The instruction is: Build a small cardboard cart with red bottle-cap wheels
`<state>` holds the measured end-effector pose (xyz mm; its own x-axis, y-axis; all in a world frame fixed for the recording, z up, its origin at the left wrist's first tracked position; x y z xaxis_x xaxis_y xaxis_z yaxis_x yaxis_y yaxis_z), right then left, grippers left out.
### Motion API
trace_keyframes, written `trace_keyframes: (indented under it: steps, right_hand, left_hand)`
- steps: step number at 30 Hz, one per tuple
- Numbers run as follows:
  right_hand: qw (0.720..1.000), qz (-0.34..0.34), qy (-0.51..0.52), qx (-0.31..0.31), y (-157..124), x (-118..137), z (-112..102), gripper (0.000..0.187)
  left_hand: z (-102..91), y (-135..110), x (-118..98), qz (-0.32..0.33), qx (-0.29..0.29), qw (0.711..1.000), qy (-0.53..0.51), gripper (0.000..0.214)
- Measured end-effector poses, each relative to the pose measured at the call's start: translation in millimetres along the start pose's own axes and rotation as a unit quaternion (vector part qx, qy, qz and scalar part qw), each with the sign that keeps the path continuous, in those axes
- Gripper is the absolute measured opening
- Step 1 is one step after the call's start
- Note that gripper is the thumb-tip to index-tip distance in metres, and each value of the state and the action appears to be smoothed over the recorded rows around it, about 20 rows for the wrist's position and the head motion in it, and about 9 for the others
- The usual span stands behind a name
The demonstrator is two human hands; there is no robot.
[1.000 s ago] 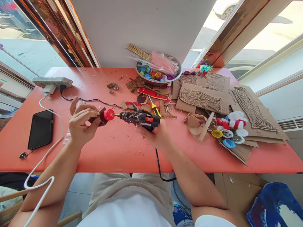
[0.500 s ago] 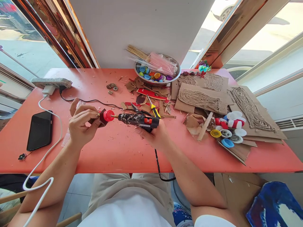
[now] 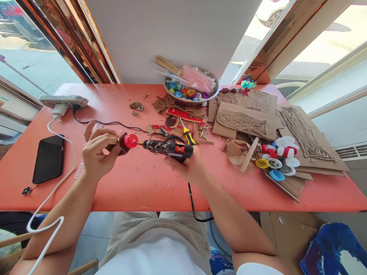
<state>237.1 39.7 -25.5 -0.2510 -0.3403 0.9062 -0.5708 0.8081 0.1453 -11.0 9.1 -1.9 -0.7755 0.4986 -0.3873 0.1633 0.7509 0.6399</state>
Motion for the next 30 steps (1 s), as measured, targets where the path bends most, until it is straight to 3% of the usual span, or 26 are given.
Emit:
trace_keyframes:
  steps: [6, 11, 18, 26, 30]
  right_hand:
    - [0.999, 0.003, 0.031, 0.014, -3.5, -5.4, 1.9, 0.041]
    - [0.999, 0.008, 0.035, -0.012, 0.6, -1.1, 1.2, 0.048]
    - [1.000, -0.005, 0.002, -0.010, 0.8, 2.7, 0.7, 0.047]
    - [0.996, -0.070, -0.033, -0.033, 0.0, -12.0, 2.4, 0.054]
    - [0.998, -0.054, -0.015, -0.022, -0.8, -20.4, 5.6, 0.057]
  left_hand:
    - [1.6, 0.2, -2.0, 0.020, 0.001, 1.000, 0.005, 0.029]
    - [0.2, 0.9, -6.2, 0.052, -0.015, 0.999, 0.007, 0.027]
    - [-1.6, 0.6, -4.9, 0.041, -0.016, 0.999, 0.005, 0.028]
    - [-0.3, -0.3, -3.4, 0.029, -0.003, 1.000, 0.009, 0.028]
    - [-0.8, 0.1, -6.8, 0.063, -0.017, 0.998, 0.009, 0.023]
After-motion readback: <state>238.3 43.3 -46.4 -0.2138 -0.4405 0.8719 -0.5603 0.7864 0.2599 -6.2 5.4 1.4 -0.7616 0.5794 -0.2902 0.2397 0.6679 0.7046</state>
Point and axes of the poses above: each hand's wrist, its own y-axis towards the middle knuckle, its own z-axis out of the palm, x = y × z, the point moved 5 cm from there along y, towards the middle knuckle, and after that the axes turned 8 degrees about x, right-handed, at the moved point
